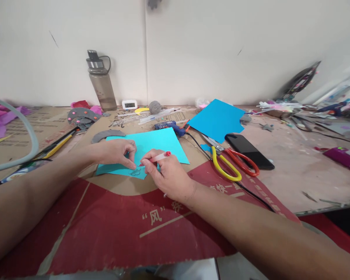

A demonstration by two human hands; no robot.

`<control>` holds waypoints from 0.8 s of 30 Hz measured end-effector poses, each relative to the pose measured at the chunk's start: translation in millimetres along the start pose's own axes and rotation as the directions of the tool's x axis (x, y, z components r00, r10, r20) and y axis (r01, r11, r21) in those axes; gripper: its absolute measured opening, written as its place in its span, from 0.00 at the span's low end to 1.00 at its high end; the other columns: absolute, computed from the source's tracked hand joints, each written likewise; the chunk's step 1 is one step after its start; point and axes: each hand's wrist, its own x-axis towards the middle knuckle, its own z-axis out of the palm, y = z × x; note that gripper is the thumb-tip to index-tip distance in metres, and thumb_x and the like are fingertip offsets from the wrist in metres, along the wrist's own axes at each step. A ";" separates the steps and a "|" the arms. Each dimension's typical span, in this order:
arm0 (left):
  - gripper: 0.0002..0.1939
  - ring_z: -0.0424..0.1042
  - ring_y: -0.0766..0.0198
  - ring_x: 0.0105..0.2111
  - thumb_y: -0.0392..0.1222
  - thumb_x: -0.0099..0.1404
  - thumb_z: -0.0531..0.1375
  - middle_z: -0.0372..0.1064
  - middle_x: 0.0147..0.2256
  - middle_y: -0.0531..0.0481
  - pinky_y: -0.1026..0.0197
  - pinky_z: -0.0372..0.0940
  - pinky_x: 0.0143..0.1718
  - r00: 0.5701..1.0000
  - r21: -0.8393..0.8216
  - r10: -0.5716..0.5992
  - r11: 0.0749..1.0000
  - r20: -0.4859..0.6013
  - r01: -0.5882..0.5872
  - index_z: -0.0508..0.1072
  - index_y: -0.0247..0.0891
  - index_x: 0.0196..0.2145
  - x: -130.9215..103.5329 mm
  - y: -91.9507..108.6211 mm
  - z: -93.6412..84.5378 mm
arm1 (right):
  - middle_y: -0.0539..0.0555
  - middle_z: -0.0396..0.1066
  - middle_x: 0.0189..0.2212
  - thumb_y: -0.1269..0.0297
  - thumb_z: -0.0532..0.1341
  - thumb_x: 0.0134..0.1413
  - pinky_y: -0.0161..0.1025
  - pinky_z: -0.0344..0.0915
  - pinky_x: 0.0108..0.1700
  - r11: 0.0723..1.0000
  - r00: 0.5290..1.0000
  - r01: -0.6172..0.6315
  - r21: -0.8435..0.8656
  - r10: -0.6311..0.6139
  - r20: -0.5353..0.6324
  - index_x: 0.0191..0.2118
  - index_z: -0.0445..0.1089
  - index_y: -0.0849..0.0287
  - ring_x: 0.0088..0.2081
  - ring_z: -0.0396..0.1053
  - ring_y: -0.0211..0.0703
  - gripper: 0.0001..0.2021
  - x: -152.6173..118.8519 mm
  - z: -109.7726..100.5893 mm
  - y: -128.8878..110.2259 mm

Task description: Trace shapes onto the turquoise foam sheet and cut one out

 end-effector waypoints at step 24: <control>0.13 0.65 0.66 0.35 0.52 0.53 0.63 0.66 0.34 0.54 0.66 0.56 0.35 0.994 -0.027 0.112 0.993 0.005 -0.112 0.75 0.40 0.30 -5.9 -8.1 -2.1 | 0.50 0.74 0.40 0.64 0.49 0.65 0.42 0.62 0.44 0.993 0.990 0.067 -0.099 -0.054 0.132 0.42 0.69 0.56 0.41 0.66 0.44 0.11 -2.3 1.3 -0.1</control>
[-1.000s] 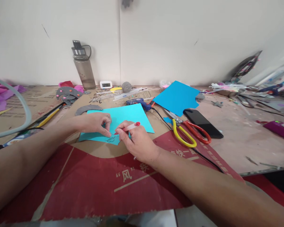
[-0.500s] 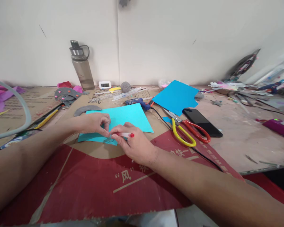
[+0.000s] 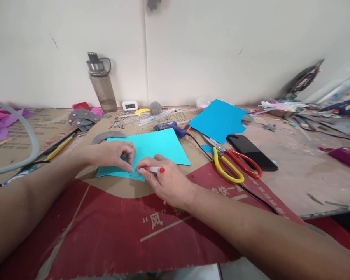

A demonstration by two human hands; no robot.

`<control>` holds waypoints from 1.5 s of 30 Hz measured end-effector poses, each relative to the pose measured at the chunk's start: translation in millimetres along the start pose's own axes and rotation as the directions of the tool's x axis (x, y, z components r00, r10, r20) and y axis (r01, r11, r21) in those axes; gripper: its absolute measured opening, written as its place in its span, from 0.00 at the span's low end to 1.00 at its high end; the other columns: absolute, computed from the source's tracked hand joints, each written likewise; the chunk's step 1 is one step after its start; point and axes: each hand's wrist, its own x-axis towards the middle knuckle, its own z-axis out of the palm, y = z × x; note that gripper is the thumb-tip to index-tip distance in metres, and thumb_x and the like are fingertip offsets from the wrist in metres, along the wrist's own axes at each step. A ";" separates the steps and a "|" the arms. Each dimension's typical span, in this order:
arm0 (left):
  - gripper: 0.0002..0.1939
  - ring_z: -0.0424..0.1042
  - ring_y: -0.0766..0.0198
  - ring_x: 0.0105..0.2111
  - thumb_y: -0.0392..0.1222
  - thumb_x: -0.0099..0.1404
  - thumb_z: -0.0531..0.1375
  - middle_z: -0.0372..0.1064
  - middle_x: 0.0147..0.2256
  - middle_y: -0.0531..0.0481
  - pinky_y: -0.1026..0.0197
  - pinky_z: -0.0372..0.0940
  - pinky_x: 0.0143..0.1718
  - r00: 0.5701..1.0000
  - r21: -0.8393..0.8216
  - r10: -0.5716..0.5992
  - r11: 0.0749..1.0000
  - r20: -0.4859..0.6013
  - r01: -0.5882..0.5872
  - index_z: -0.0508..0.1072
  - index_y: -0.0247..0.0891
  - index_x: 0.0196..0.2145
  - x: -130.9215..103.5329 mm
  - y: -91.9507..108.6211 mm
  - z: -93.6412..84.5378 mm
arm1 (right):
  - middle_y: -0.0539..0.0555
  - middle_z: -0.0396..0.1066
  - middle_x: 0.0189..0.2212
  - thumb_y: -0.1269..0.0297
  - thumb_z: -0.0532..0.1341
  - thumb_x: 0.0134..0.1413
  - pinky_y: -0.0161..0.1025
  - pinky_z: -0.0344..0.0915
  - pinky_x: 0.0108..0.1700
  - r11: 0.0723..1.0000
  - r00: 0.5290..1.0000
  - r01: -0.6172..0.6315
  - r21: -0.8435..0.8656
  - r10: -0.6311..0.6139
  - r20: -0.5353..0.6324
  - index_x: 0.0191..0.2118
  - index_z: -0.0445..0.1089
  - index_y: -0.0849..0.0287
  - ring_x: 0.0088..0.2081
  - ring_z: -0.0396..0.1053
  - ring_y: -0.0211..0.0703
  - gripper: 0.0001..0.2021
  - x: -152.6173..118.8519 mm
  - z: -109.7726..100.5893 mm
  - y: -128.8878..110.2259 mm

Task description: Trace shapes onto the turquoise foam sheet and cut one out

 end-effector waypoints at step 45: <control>0.14 0.65 0.65 0.34 0.54 0.52 0.63 0.68 0.34 0.54 0.66 0.55 0.32 0.998 0.029 -0.055 0.998 -0.012 0.056 0.75 0.40 0.28 3.6 3.1 4.2 | 0.50 0.73 0.40 0.65 0.50 0.65 0.41 0.62 0.46 0.999 0.999 -0.002 0.043 0.003 -0.043 0.39 0.70 0.57 0.43 0.66 0.42 0.11 -0.5 0.6 2.5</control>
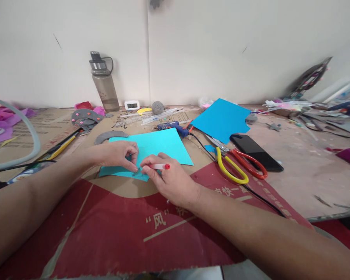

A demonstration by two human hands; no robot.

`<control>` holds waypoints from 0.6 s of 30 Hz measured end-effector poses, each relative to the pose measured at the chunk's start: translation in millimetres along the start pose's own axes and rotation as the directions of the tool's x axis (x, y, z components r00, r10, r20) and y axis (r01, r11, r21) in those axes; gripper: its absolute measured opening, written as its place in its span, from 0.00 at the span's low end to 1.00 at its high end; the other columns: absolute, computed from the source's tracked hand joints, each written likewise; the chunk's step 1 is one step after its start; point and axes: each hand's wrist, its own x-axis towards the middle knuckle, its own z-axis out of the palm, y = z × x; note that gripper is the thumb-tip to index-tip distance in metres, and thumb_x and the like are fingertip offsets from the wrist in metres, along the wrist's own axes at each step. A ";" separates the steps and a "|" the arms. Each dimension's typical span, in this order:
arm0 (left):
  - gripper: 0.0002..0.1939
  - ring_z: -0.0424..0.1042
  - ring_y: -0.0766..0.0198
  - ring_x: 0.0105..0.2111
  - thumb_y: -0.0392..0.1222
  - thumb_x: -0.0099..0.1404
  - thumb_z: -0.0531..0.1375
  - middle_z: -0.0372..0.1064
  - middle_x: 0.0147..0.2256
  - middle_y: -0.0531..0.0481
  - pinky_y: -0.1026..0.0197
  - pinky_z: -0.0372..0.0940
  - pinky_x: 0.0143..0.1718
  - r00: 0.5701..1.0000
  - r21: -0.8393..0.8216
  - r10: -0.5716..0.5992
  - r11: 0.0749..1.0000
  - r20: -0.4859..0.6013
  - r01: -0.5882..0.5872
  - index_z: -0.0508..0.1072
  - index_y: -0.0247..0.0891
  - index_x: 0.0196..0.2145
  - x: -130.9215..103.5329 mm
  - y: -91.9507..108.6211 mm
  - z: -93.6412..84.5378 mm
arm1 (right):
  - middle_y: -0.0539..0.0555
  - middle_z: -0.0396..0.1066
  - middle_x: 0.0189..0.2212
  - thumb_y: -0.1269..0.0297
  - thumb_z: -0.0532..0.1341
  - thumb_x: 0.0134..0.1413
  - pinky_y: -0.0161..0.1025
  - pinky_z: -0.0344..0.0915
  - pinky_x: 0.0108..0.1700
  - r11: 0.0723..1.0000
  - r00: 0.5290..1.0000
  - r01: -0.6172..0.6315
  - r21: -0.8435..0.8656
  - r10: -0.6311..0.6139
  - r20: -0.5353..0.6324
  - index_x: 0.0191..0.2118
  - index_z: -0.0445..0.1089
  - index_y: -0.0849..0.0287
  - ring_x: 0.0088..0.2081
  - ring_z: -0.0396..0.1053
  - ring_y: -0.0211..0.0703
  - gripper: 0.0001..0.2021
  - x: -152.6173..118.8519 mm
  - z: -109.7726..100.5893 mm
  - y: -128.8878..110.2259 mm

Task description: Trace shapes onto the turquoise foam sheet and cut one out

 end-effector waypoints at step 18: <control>0.16 0.66 0.65 0.35 0.57 0.52 0.62 0.68 0.34 0.54 0.65 0.55 0.32 1.000 -0.019 -0.009 1.000 0.000 0.009 0.75 0.41 0.28 -1.6 0.2 -0.6 | 0.53 0.72 0.38 0.62 0.50 0.64 0.39 0.66 0.45 0.973 0.989 -0.119 0.200 0.134 -0.059 0.35 0.71 0.57 0.43 0.69 0.41 0.14 3.3 -1.2 2.4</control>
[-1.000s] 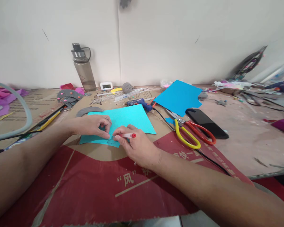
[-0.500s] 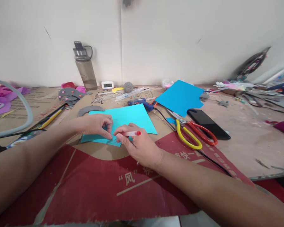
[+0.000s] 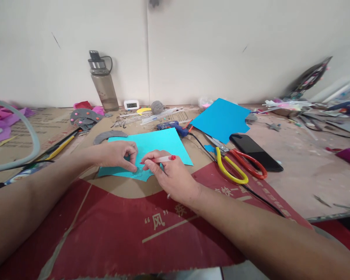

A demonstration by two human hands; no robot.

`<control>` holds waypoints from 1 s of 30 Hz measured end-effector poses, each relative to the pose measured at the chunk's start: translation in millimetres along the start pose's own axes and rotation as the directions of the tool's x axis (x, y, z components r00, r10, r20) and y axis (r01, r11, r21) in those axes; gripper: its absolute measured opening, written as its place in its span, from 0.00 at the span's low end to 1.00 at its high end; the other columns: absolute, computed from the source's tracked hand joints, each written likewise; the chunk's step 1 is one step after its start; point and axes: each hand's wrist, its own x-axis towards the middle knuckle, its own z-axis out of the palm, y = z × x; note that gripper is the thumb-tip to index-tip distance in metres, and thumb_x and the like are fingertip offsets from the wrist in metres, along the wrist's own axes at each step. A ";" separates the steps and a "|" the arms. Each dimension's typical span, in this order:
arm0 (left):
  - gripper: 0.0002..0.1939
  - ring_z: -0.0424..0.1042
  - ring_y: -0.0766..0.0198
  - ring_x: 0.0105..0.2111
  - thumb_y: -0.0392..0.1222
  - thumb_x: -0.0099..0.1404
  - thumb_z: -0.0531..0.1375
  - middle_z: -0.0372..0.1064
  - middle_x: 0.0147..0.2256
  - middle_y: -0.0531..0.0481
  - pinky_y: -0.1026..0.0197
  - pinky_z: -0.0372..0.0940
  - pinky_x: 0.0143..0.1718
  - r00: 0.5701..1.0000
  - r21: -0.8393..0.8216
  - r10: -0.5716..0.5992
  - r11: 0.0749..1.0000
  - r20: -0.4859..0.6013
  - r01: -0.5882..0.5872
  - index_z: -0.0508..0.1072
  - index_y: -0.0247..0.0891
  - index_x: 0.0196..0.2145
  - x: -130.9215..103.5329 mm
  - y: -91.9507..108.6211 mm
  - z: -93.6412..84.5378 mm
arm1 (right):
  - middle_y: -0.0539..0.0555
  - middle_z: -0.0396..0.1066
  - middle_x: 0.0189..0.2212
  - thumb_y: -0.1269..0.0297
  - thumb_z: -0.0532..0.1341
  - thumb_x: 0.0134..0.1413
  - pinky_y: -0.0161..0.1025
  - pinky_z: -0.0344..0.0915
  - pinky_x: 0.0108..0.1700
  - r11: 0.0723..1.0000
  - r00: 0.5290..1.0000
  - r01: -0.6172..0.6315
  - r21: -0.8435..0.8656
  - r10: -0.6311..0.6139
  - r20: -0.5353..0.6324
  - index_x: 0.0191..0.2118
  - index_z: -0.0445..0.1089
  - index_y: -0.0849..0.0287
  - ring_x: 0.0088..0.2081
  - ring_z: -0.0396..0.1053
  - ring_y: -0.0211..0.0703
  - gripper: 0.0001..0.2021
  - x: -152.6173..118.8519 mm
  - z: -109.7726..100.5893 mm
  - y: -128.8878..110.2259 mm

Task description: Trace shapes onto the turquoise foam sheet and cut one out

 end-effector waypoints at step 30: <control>0.18 0.65 0.65 0.31 0.57 0.51 0.62 0.69 0.32 0.53 0.66 0.54 0.29 1.000 0.059 -0.009 0.998 -0.006 0.009 0.75 0.38 0.28 1.2 3.1 0.6 | 0.52 0.72 0.37 0.64 0.49 0.64 0.35 0.65 0.41 0.982 0.974 0.147 -0.114 -0.124 0.188 0.35 0.69 0.57 0.39 0.70 0.38 0.12 2.1 7.8 -9.4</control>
